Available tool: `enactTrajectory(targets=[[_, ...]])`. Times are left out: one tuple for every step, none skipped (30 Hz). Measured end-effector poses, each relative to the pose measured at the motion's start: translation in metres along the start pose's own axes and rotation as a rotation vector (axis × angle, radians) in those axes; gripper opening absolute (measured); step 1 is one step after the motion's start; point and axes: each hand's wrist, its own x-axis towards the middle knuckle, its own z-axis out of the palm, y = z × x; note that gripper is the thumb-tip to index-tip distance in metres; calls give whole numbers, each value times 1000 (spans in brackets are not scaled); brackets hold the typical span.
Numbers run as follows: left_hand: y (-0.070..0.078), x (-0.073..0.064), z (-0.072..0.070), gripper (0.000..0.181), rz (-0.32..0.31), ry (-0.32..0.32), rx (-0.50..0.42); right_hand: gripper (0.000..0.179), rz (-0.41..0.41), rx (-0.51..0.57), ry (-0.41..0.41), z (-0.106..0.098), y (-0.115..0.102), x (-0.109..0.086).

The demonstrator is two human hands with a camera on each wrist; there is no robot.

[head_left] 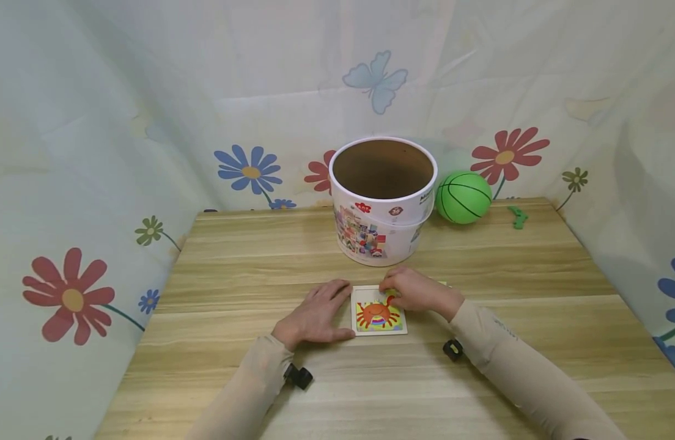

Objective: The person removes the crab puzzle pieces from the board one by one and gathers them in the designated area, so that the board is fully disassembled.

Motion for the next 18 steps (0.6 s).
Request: enactTrajectory(targets=[[0, 0, 1, 99, -1, -1, 2, 30, -7, -4, 0, 0, 0, 0], [0, 0, 1, 99, -2, -2, 5, 30, -12, -8, -1, -1, 0, 0], [-1, 1, 2, 99, -3, -3, 8, 30, -16, -10, -3, -1, 0, 0], [-1, 1, 2, 99, -4, -3, 10, 30, -22, -12, -6, -1, 1, 0], [-1, 1, 3, 99, -5, -6, 14, 30, -26, -13, -10, -1, 1, -1], [-1, 1, 3, 99, -6, -5, 13, 30, -25, -9, -15, -1, 2, -1], [-2, 1, 3, 99, -5, -3, 12, 30, -32, -11, -18, -2, 2, -1], [-2, 1, 3, 99, -5, -1, 10, 30, -32, -11, -23, -2, 3, -1], [-2, 1, 3, 99, -3, 1, 9, 31, -36, -12, -27, -2, 3, 0], [-2, 1, 3, 99, -3, 3, 8, 31, -40, -14, -31, -2, 4, 0], [-2, 1, 3, 99, -2, 3, 8, 31, -43, -18, -35, -3, 4, 0], [-2, 1, 3, 99, -2, 4, 8, 32, -47, -19, -39, -3, 5, 0], [-2, 1, 3, 99, -2, 4, 8, 32, -55, -25, -42, -4, 5, 0], [-2, 1, 3, 99, -2, 3, 7, 33, -55, -27, -49, -4, 5, 0], [-1, 1, 2, 99, -3, 1, 8, 34, -57, -28, -54, -4, 5, 0], [-1, 1, 2, 99, -3, -1, 8, 35, -57, -29, -62, -5, 5, 0], [-1, 1, 2, 99, -3, -1, 9, 35, -57, -28, -68, -5, 4, 0], [-1, 1, 2, 99, -4, -3, 10, 35, -56, -25, -75, -6, 4, 0]])
